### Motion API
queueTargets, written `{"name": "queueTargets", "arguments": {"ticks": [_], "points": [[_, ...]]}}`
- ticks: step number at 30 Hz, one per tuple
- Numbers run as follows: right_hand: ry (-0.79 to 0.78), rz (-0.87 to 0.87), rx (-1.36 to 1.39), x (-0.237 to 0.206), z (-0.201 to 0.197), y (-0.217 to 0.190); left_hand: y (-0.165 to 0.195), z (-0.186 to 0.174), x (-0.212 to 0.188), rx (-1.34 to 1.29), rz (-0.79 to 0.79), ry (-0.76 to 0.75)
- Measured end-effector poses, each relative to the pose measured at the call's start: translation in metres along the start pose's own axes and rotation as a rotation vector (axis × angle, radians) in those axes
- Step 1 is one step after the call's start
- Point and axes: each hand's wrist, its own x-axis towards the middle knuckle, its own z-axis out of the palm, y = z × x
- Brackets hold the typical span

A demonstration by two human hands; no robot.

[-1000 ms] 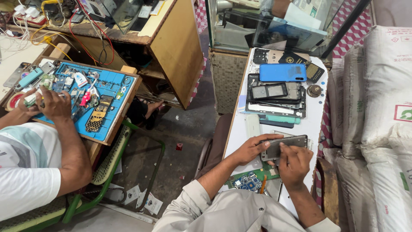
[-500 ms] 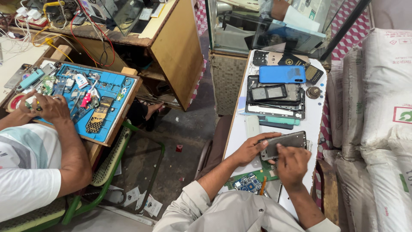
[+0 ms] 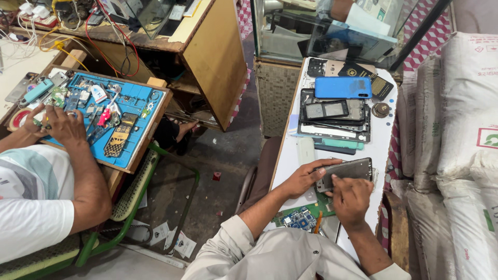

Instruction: The person holds a smartphone in one hand and pries along the edge of its back cover with a small blade-like tool, working around the seam to separate the cover from the body. They occasionally reposition the phone and continue prying at different edges over the workbench.

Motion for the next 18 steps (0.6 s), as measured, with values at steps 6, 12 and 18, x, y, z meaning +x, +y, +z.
{"name": "queueTargets", "arguments": {"ticks": [6,12,18], "points": [[0.105,0.151,-0.025,0.0021,-0.0005,-0.0008,0.0068,0.0035,-0.0005,-0.319,-0.206,0.017],[0.046,0.035,-0.012,0.0012,0.0015,-0.0008,0.0035,0.0011,0.0,-0.124,-0.137,0.027],[0.008,0.006,-0.004,0.0012,0.0012,-0.0008,-0.0004,-0.0005,0.0011,0.026,-0.001,-0.006]]}}
